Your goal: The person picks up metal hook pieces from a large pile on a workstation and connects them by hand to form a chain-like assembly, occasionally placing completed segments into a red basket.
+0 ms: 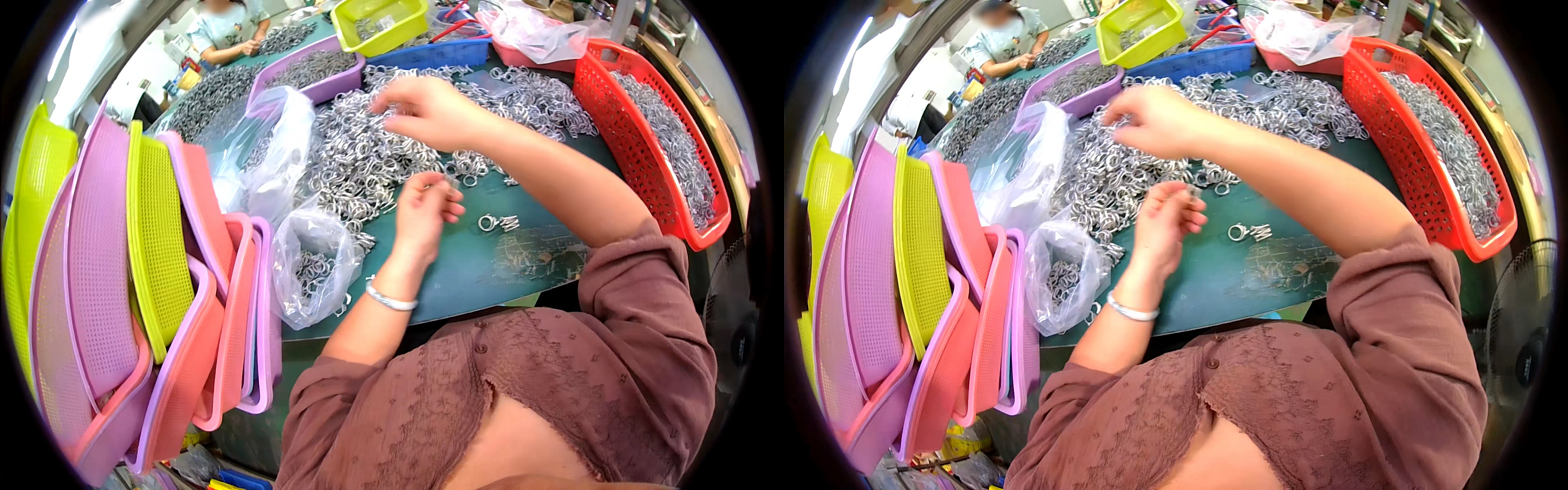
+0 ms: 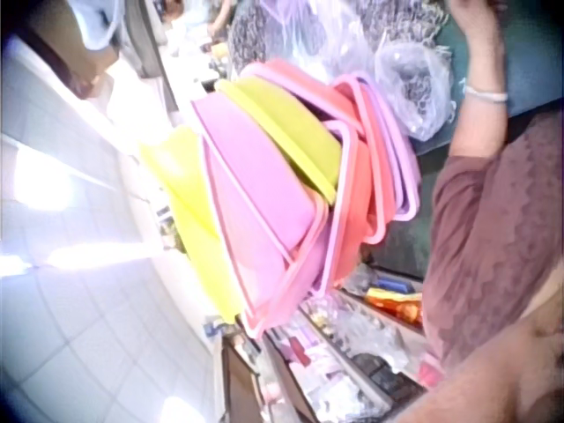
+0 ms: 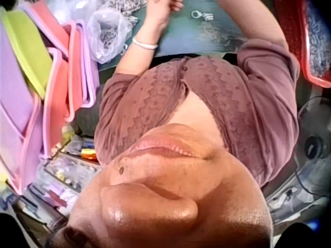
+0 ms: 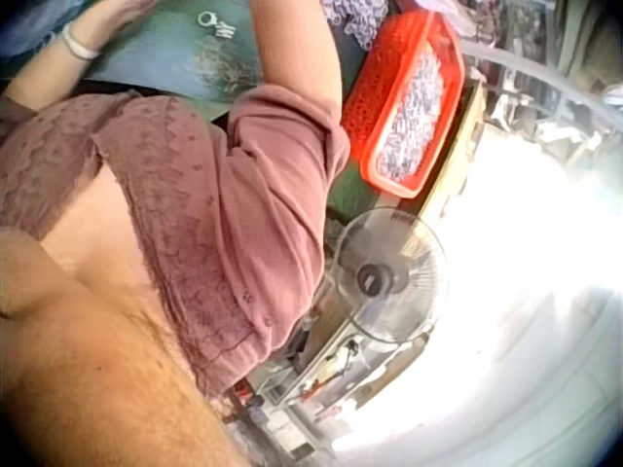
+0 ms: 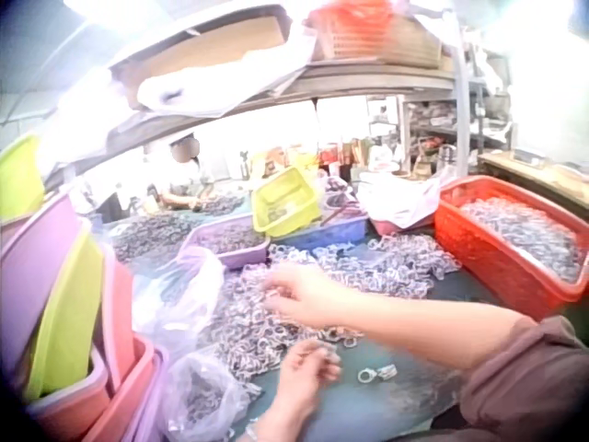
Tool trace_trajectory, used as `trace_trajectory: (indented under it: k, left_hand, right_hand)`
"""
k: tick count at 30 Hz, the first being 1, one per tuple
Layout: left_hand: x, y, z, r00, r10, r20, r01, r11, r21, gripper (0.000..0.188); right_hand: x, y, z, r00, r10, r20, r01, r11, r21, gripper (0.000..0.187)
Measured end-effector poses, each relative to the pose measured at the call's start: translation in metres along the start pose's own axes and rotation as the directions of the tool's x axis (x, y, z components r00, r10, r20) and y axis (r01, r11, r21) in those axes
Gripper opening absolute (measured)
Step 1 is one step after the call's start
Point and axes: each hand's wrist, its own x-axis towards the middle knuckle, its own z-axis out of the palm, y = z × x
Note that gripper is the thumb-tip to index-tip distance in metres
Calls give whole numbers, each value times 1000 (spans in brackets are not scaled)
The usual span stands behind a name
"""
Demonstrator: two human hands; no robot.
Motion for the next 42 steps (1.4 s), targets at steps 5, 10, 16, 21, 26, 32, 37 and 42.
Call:
trace_trajectory:
  k: [5,10,16,21,26,32,37,42]
  left_hand:
    - [75,51,2,979,64,-195,-103,976,-194,12]
    - [228,133,-73,939,107,-328,-88,993,73,21]
    - [268,178,-59,921,231,-314,-132,943,306,31]
    - [175,153,-17,969,200,-146,-41,709,704,28]
    - [59,70,34,879,-120,462,-442,160,883,32]
    - [0,2,50,877,-141,459,-470,-53,881,43]
    - [2,-21,33,899,-94,428,-433,-34,901,35]
    - [-3,-26,34,934,-52,353,-304,404,863,23]
  right_hand:
    - [-134,11,-55,900,435,-44,-383,833,398,18]
    - [-200,-9,-51,803,595,-40,-535,748,391,18]
    - [-231,-8,-37,815,564,-129,-524,815,248,18]
    - [-216,-1,-23,926,371,-70,-376,925,-64,24]
    - [-218,9,-11,948,316,-46,-319,930,-182,24]
    - [-222,16,-9,946,305,-108,-317,941,-119,17]
    - [-225,15,-16,911,405,-76,-404,914,35,15]
    - [-233,27,-15,806,591,-20,-497,696,518,16]
